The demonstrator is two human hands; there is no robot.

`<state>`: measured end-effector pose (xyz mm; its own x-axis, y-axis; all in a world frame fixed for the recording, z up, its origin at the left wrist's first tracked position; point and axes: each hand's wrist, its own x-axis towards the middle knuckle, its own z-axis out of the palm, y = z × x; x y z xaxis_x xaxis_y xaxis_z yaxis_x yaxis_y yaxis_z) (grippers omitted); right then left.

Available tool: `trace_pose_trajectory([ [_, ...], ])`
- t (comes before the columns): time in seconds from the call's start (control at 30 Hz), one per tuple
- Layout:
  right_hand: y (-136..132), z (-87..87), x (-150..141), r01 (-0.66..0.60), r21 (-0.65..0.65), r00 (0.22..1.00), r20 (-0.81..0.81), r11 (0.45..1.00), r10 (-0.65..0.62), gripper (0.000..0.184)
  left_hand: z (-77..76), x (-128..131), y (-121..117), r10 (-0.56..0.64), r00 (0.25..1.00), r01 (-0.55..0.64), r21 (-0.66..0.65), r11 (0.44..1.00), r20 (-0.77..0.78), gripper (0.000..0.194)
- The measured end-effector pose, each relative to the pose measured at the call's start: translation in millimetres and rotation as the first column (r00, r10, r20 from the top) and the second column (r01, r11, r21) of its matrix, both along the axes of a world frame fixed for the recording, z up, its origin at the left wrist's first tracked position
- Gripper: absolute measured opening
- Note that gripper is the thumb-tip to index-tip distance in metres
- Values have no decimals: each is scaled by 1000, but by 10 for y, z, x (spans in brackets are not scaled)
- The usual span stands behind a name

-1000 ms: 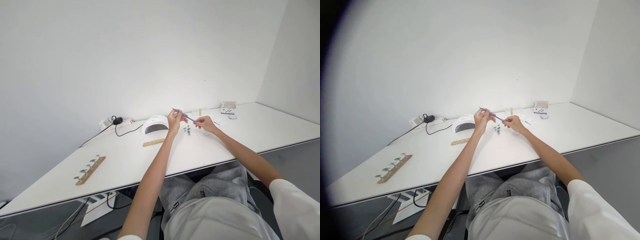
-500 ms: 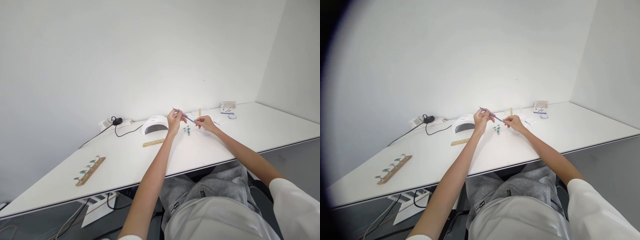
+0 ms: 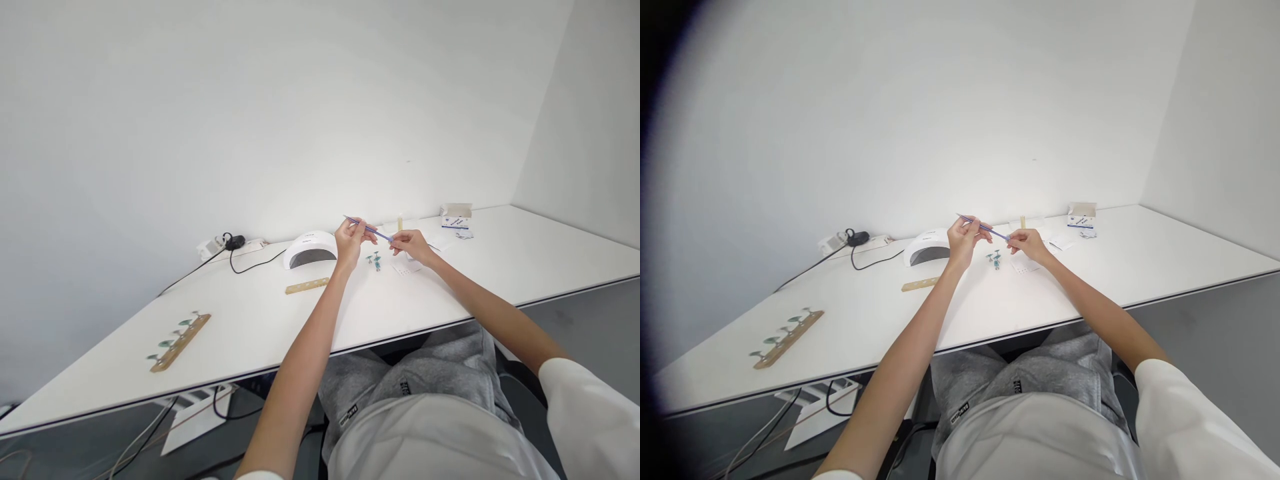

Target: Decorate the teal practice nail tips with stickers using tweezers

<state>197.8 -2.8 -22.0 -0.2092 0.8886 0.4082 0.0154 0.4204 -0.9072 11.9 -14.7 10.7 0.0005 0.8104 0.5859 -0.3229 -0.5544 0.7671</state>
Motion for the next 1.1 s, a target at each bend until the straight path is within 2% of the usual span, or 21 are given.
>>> trace_pose_trajectory([
  [0.3,21,7,1,-55,-55,981,-189,997,43,47,-3,-22,15,5,1000,-6,38,999,23,37],
  [0.57,-20,51,2,-42,-44,985,-172,998,33,46,-11,-57,63,18,997,-18,2,1000,71,35],
  [0.8,-15,41,-2,-34,-50,984,-177,998,24,48,3,-19,19,-59,997,59,6,998,58,38],
  [1.1,6,29,5,-35,-62,982,-189,997,23,47,13,-25,20,-41,997,40,29,999,58,37],
])
